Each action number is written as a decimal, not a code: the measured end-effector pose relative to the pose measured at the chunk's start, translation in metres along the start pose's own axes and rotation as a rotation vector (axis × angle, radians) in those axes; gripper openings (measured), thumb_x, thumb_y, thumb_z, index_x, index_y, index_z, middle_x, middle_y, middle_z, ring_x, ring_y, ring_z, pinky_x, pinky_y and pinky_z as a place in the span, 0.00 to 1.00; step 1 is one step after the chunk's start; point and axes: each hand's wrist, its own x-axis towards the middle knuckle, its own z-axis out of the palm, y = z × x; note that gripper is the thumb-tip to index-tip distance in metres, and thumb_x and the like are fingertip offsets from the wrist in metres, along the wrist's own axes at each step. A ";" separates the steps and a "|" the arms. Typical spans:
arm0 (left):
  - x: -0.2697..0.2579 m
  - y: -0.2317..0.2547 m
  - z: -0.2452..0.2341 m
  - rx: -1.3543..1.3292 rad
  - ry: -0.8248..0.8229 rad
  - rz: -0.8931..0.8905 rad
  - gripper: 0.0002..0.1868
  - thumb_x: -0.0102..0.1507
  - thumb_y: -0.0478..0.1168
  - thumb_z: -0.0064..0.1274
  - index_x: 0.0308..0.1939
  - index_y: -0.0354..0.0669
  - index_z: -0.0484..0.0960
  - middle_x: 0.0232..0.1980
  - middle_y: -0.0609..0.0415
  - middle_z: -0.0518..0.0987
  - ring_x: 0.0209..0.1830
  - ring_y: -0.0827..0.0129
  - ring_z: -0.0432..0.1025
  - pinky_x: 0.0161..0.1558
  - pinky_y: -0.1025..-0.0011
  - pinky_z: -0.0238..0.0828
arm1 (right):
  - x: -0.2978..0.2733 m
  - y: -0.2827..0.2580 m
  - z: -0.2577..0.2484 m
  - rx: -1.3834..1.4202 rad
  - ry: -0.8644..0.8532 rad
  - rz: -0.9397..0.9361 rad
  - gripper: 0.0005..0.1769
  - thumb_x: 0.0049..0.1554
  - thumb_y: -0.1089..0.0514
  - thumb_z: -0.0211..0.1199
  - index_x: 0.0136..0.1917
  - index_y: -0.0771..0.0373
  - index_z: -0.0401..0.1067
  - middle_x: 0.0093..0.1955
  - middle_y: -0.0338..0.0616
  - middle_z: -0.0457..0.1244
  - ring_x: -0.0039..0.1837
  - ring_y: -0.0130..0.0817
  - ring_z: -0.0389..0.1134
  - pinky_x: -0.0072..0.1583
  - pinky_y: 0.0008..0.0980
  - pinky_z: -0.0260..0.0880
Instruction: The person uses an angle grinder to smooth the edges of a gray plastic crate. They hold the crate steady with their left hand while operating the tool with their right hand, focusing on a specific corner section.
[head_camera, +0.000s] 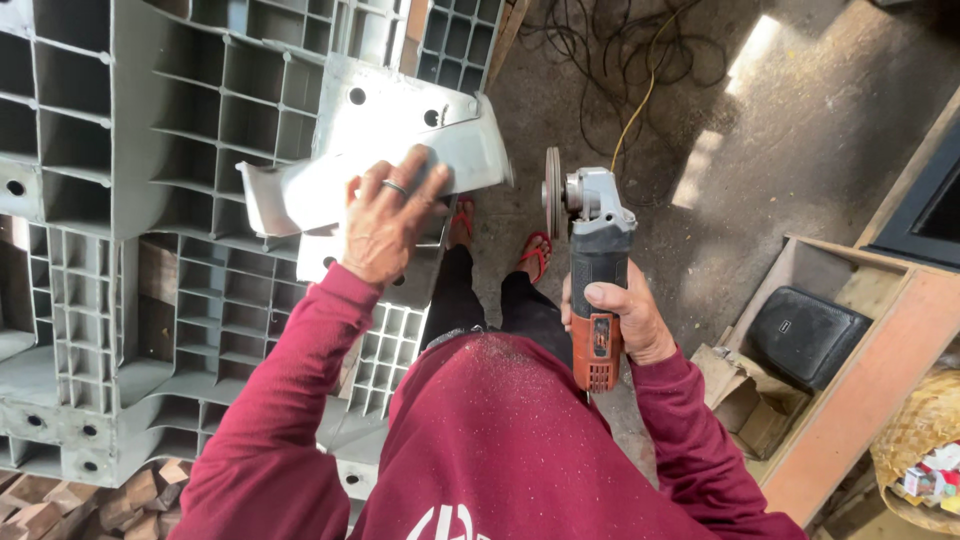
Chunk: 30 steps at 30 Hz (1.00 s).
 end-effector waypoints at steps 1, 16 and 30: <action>-0.003 0.004 0.005 -0.132 -0.036 -0.023 0.30 0.67 0.51 0.56 0.71 0.47 0.72 0.75 0.45 0.66 0.64 0.46 0.63 0.64 0.53 0.66 | -0.001 0.001 -0.003 0.036 -0.045 0.011 0.32 0.50 0.46 0.67 0.59 0.71 0.64 0.42 0.51 0.67 0.41 0.39 0.71 0.43 0.37 0.76; 0.059 -0.009 0.049 0.013 -0.143 -0.479 0.33 0.75 0.56 0.46 0.81 0.46 0.63 0.86 0.48 0.45 0.84 0.39 0.34 0.76 0.31 0.30 | 0.003 0.019 0.012 0.209 -0.138 0.153 0.34 0.50 0.45 0.67 0.62 0.66 0.63 0.43 0.49 0.64 0.40 0.41 0.70 0.41 0.39 0.74; 0.060 -0.013 0.052 0.004 -0.125 -0.495 0.34 0.73 0.57 0.48 0.78 0.46 0.64 0.84 0.46 0.47 0.82 0.37 0.36 0.74 0.28 0.33 | 0.003 -0.016 0.030 0.124 -0.093 0.145 0.35 0.50 0.46 0.66 0.65 0.66 0.62 0.43 0.51 0.64 0.40 0.42 0.70 0.41 0.40 0.75</action>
